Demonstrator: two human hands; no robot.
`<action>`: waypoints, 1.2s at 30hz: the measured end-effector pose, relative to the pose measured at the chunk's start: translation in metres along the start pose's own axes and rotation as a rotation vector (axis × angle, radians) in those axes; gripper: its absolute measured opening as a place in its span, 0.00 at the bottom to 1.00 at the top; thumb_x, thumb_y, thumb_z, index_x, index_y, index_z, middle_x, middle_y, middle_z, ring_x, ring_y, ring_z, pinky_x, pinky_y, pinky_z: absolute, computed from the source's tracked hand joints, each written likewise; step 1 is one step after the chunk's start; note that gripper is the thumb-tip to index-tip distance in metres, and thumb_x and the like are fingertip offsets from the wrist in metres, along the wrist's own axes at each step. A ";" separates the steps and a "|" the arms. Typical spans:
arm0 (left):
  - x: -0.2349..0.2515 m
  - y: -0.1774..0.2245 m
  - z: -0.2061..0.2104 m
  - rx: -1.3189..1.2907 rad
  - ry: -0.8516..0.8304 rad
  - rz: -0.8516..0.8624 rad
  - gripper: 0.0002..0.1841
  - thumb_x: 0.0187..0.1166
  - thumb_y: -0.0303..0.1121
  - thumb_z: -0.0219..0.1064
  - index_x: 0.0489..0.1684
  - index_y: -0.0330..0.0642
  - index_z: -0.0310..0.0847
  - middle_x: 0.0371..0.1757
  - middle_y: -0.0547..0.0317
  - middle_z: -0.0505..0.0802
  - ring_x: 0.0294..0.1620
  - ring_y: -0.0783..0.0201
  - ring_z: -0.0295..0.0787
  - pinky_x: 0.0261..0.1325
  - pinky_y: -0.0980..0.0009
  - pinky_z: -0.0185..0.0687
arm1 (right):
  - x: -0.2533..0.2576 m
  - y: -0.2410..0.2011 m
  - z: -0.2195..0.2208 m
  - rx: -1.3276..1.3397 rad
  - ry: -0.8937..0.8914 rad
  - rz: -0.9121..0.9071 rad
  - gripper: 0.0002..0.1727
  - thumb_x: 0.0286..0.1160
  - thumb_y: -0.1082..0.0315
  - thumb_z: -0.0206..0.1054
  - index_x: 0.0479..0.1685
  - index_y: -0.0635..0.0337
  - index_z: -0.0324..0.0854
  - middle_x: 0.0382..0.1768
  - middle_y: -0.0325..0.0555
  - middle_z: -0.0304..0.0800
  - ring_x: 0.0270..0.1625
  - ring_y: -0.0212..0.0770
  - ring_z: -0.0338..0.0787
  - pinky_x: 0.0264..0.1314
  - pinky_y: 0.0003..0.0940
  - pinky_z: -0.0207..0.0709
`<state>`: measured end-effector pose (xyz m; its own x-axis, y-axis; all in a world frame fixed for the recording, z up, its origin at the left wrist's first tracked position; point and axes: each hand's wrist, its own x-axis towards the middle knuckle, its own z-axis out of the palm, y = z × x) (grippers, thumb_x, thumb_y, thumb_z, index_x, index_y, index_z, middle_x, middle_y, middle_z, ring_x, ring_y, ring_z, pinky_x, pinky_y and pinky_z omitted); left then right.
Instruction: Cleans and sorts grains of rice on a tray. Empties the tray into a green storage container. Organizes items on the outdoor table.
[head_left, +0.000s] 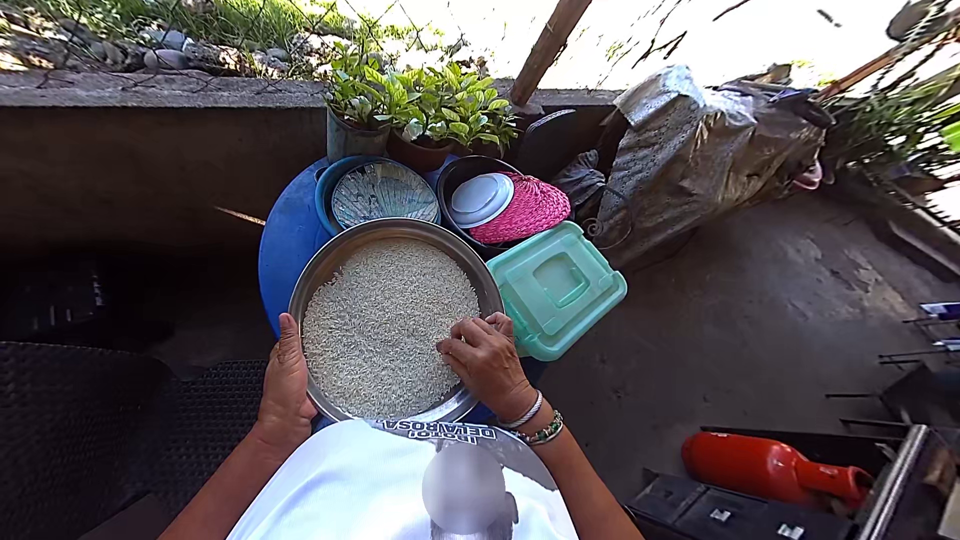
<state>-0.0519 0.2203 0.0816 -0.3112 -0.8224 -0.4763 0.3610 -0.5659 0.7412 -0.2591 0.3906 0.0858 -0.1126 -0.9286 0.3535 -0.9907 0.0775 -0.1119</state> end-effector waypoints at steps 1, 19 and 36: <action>0.000 0.000 0.000 0.001 -0.003 0.000 0.28 0.95 0.51 0.37 0.71 0.40 0.74 0.58 0.53 0.93 0.59 0.62 0.93 0.60 0.59 0.91 | 0.000 0.001 0.000 0.001 0.010 0.003 0.07 0.75 0.61 0.69 0.34 0.46 0.92 0.36 0.41 0.91 0.42 0.43 0.90 0.63 0.54 0.70; 0.005 -0.003 0.004 0.016 0.019 -0.002 0.28 0.95 0.52 0.38 0.72 0.41 0.75 0.59 0.53 0.93 0.59 0.62 0.92 0.60 0.59 0.91 | 0.006 0.006 0.002 -0.024 -0.001 -0.001 0.08 0.76 0.63 0.68 0.32 0.47 0.92 0.35 0.41 0.90 0.40 0.43 0.89 0.63 0.54 0.70; 0.007 -0.008 0.011 0.023 -0.015 -0.001 0.28 0.95 0.51 0.37 0.71 0.40 0.75 0.58 0.53 0.93 0.58 0.62 0.93 0.60 0.59 0.91 | 0.009 0.013 0.016 -0.164 0.026 -0.098 0.08 0.73 0.69 0.66 0.27 0.53 0.87 0.32 0.43 0.89 0.38 0.45 0.88 0.61 0.51 0.73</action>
<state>-0.0664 0.2199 0.0780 -0.3248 -0.8210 -0.4696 0.3406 -0.5647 0.7517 -0.2717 0.3776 0.0731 -0.0145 -0.9251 0.3794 -0.9960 0.0468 0.0762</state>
